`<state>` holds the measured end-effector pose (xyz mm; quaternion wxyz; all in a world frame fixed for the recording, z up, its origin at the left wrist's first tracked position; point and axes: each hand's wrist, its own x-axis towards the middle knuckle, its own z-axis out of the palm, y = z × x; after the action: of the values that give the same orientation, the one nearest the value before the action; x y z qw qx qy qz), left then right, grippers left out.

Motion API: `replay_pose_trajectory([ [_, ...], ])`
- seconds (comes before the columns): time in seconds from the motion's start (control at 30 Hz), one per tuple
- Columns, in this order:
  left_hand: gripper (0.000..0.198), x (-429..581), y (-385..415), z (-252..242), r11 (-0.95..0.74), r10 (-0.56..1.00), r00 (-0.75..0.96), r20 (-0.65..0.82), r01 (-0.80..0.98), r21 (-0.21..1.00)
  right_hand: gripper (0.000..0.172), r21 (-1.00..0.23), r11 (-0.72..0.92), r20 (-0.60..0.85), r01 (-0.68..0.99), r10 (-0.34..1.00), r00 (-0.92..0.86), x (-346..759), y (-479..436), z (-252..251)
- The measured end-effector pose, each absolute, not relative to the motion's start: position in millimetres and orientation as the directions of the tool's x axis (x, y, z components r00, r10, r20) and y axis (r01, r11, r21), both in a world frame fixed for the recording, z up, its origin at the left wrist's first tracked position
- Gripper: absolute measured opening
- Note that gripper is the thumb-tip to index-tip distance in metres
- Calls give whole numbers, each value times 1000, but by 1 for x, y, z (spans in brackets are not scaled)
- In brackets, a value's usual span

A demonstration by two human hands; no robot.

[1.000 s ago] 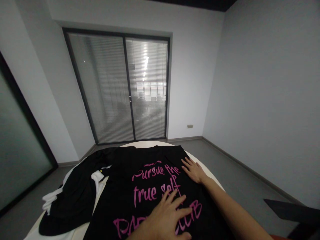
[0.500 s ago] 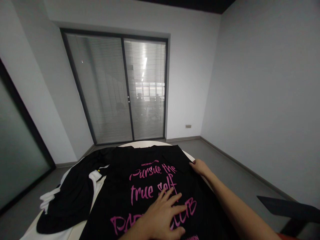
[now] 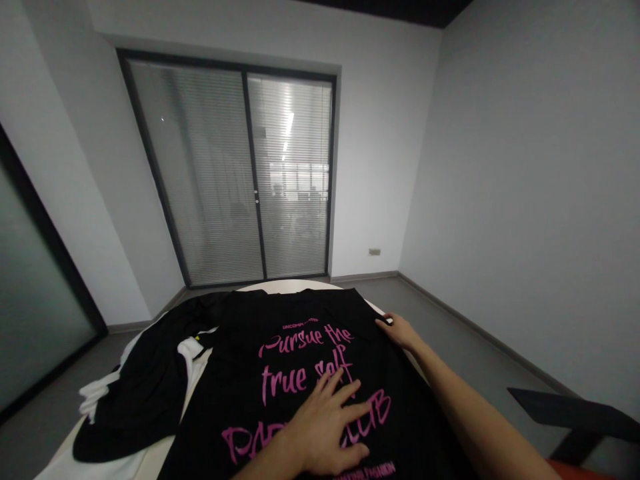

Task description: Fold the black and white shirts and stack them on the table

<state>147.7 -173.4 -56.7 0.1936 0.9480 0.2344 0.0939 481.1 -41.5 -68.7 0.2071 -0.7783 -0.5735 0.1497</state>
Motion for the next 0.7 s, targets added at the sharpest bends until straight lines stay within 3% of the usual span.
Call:
replay_pose_trajectory([
  [0.1,68,148,-172,-59,-815,519,847,116,449,366,46,-500,-261,-49,826,960,275,487,-45,-64],
  [0.23,59,151,-178,-48,-850,511,834,207,453,269,29,-528,-217,-84,821,975,203,493,-55,-60],
  [0.33,44,157,-191,-37,-920,377,891,254,327,218,34,-544,-198,-56,815,978,200,492,-62,-60],
  [0.5,43,166,-208,-55,-979,135,964,228,95,178,36,-546,-235,-69,804,969,237,487,-67,-57],
  [0.7,43,169,-208,-78,-958,164,964,211,105,269,40,-607,-212,-40,766,971,236,472,-67,-44],
])
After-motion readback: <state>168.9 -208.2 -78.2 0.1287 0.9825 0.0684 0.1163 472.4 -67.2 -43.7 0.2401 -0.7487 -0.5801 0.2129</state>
